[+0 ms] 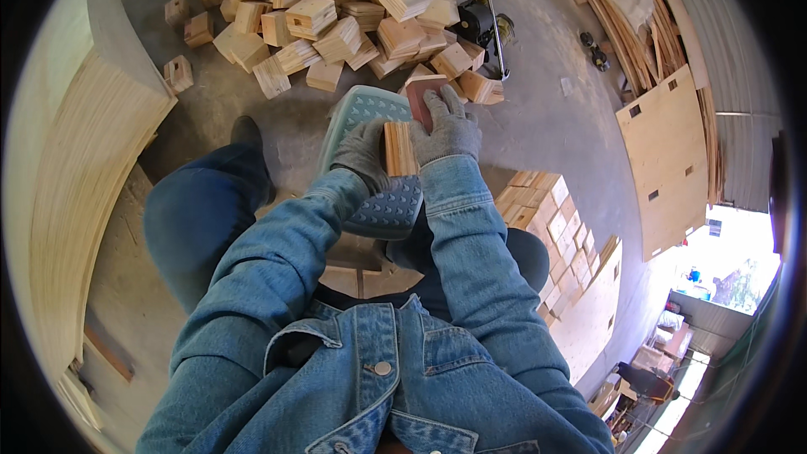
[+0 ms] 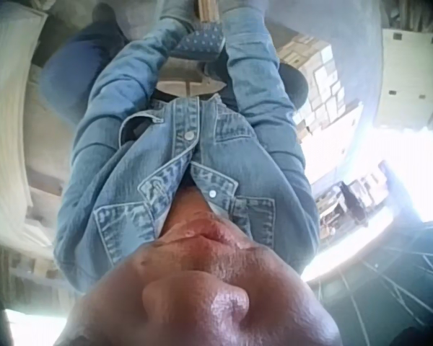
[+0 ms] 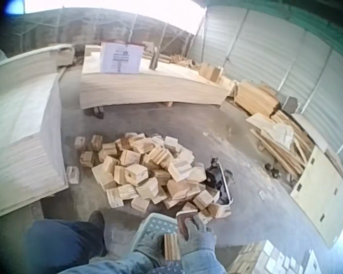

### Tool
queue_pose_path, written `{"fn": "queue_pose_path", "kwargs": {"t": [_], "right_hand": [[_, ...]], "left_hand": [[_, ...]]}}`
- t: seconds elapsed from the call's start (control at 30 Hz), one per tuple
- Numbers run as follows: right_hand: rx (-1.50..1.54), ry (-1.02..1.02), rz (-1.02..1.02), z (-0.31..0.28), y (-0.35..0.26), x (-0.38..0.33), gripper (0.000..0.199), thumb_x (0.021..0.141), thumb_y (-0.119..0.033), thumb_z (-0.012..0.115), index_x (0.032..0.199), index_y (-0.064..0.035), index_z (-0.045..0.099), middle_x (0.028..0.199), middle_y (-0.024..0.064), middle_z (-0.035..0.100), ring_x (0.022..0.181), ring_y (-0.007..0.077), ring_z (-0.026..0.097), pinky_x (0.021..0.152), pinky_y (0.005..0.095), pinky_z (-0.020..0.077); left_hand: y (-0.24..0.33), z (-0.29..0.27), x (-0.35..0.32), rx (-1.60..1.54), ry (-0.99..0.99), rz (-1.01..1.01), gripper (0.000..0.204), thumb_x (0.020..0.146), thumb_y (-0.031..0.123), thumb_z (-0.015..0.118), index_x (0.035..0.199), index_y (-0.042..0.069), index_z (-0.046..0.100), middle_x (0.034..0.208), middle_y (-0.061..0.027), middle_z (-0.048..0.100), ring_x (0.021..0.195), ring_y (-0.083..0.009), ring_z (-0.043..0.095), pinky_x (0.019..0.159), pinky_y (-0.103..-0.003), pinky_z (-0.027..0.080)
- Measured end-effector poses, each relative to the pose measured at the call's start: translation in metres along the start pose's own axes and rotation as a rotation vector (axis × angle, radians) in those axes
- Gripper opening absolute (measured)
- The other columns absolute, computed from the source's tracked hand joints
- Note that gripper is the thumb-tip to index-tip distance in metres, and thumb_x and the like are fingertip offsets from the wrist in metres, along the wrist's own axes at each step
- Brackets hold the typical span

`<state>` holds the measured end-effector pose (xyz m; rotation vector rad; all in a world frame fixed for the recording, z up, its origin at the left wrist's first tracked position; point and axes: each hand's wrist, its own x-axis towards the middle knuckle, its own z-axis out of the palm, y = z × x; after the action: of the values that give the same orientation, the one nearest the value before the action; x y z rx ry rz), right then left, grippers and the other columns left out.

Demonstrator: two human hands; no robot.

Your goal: The person sits on a low stool and sands small wooden blocks one at a time using a sanding block. They pick up blocks from a pile, sand them, and place them into a separate stack.

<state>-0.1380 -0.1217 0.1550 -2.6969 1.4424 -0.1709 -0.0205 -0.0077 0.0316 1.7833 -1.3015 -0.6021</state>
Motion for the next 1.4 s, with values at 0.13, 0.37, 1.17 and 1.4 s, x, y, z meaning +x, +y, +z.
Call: {"fn": "queue_pose_path", "kwargs": {"t": [0.13,0.37,1.17,1.4], "right_hand": [[0.017,-0.069,-0.013,-0.009,-0.006,-0.032,0.065,0.084,-0.037,0.078,0.145,-0.0194,0.064,0.161,0.0057,0.05,0.126,0.0416,0.059,0.109,0.0512,0.0488],[0.115,-0.003,-0.154,-0.016,-0.006,-0.139,0.064,0.079,-0.031,0.081,0.14,-0.0165,0.068,0.154,0.0102,0.055,0.124,0.0414,0.06,0.106,0.0546,0.0486],[0.116,-0.031,-0.191,-0.015,-0.019,-0.128,0.062,0.079,-0.033,0.081,0.138,-0.018,0.069,0.153,0.0091,0.056,0.123,0.0413,0.06,0.103,0.0553,0.0501],[0.15,0.036,-0.216,-0.013,-0.015,-0.127,0.055,0.079,-0.029,0.081,0.132,-0.0174,0.072,0.148,0.0094,0.059,0.121,0.0402,0.061,0.102,0.0542,0.0504]], "left_hand": [[-0.002,0.0,0.0,0.033,-0.021,-0.02,0.093,0.064,0.037,0.092,0.144,0.014,0.049,0.137,-0.0169,0.057,0.132,-0.0383,0.054,0.118,-0.045,0.043],[0.013,-0.014,-0.001,0.055,-0.034,-0.002,0.09,0.067,0.04,0.089,0.143,0.014,0.05,0.139,-0.0164,0.058,0.133,-0.0376,0.054,0.119,-0.046,0.042],[-0.01,0.002,0.002,-0.045,-0.036,-0.037,0.078,0.078,0.039,0.083,0.145,0.015,0.05,0.142,-0.0189,0.056,0.136,-0.0387,0.053,0.119,-0.047,0.041],[-0.005,0.002,-0.002,0.038,-0.035,-0.011,0.08,0.077,0.038,0.083,0.146,0.015,0.05,0.143,-0.0191,0.054,0.136,-0.0398,0.052,0.12,-0.047,0.04]]}}
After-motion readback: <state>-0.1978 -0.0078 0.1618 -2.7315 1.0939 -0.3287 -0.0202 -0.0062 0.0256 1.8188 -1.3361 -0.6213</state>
